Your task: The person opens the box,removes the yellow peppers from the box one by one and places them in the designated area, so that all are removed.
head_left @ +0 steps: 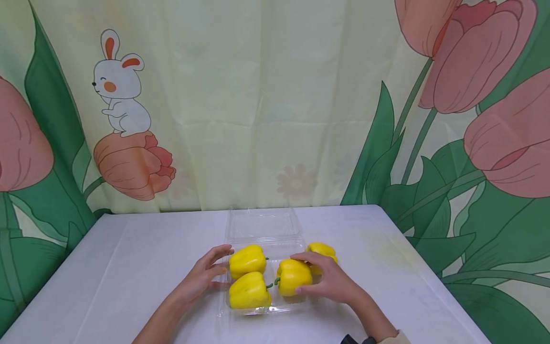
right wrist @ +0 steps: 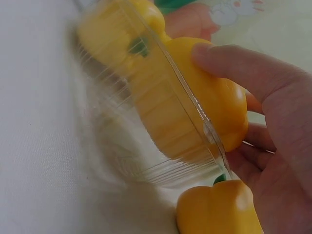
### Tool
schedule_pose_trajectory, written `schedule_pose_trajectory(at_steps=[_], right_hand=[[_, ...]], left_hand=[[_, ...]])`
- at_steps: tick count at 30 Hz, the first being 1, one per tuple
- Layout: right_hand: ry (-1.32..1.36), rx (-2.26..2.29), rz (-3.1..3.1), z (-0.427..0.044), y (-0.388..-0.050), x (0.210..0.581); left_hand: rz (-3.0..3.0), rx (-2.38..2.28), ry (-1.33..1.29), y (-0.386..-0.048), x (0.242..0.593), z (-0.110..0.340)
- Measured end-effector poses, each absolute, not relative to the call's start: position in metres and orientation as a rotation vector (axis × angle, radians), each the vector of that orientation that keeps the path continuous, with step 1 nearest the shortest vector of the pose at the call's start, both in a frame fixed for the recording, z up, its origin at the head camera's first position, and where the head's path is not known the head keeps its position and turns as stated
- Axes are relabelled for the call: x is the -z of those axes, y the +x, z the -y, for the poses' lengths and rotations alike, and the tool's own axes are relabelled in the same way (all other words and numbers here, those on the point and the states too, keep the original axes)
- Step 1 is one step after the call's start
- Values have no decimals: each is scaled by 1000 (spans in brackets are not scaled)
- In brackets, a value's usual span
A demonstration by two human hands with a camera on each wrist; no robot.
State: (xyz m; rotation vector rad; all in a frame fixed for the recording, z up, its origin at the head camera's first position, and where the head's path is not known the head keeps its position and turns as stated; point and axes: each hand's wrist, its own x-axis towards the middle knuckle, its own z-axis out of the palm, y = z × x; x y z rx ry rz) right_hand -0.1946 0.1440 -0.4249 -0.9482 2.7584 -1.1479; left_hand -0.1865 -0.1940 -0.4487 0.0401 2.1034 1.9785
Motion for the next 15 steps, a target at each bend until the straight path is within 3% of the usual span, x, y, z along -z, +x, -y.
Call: schedule_pose_trajectory(at_steps=[15], right_hand=[[-928,1221,-2739,-142,-194,423]], left_hand=[[-2093,-1975,66,-186,449,195]])
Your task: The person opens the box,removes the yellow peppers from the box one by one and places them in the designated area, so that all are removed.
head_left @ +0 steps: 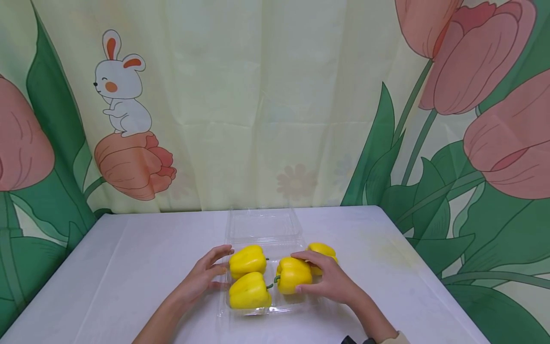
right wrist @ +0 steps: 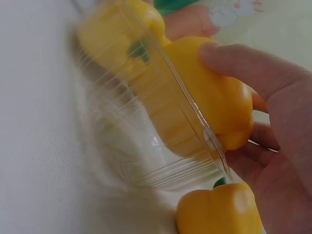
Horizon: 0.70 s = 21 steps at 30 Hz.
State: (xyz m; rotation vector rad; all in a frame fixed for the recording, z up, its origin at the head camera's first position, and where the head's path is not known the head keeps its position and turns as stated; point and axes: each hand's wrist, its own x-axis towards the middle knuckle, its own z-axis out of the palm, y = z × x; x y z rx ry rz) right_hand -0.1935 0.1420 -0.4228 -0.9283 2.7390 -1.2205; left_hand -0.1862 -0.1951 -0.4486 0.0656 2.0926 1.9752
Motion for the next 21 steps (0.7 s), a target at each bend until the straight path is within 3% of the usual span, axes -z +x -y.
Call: schedule_pose_trajectory(at_steps=[21], right_hand=[[-950,1270,-2732,-146,-190,416]], left_hand=[[-2097,-1985,61,-185,448,194]])
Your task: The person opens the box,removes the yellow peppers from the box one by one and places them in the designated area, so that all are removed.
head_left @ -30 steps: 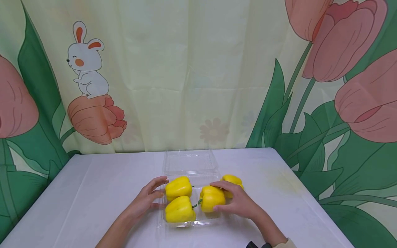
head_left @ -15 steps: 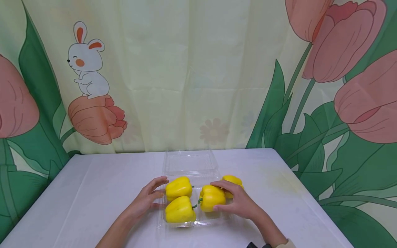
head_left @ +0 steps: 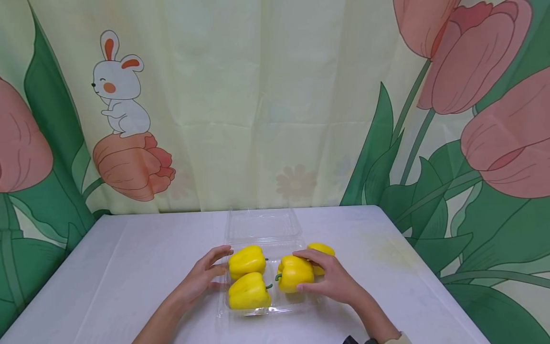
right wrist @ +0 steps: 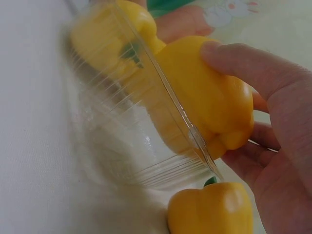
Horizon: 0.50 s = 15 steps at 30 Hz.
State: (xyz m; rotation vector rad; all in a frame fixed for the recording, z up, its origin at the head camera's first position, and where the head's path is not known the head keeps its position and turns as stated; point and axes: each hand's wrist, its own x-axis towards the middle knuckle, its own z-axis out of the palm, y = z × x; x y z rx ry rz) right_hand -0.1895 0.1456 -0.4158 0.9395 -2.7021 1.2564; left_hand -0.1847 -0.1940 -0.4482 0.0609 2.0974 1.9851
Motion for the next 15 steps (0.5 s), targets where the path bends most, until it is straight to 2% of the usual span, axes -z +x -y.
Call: schedule_pose_trajectory(at_steps=[15], right_hand=[[876,-1238,2736,-148,-187,414]], left_hand=[[-2100,-1986,53,-185,449,194]])
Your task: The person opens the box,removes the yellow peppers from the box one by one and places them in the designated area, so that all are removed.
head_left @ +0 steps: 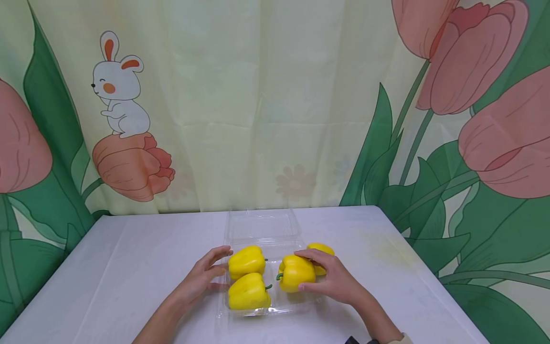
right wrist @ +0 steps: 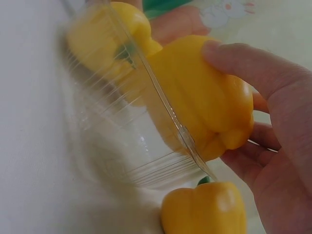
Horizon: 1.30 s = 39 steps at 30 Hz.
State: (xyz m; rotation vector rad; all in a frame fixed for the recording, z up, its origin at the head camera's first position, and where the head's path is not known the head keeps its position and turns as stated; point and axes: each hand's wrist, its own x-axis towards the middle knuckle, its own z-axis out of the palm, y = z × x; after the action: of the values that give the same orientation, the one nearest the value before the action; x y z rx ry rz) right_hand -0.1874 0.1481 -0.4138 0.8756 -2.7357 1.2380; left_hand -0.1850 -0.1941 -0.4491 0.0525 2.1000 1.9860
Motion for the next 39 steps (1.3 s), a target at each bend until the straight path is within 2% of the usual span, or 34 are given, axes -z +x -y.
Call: schedule_pose_trajectory(at_steps=[39], right_hand=[[846,-1198,2684,-157,-181,403]], left_hand=[[-2103,-1980,33,-186,448,193]])
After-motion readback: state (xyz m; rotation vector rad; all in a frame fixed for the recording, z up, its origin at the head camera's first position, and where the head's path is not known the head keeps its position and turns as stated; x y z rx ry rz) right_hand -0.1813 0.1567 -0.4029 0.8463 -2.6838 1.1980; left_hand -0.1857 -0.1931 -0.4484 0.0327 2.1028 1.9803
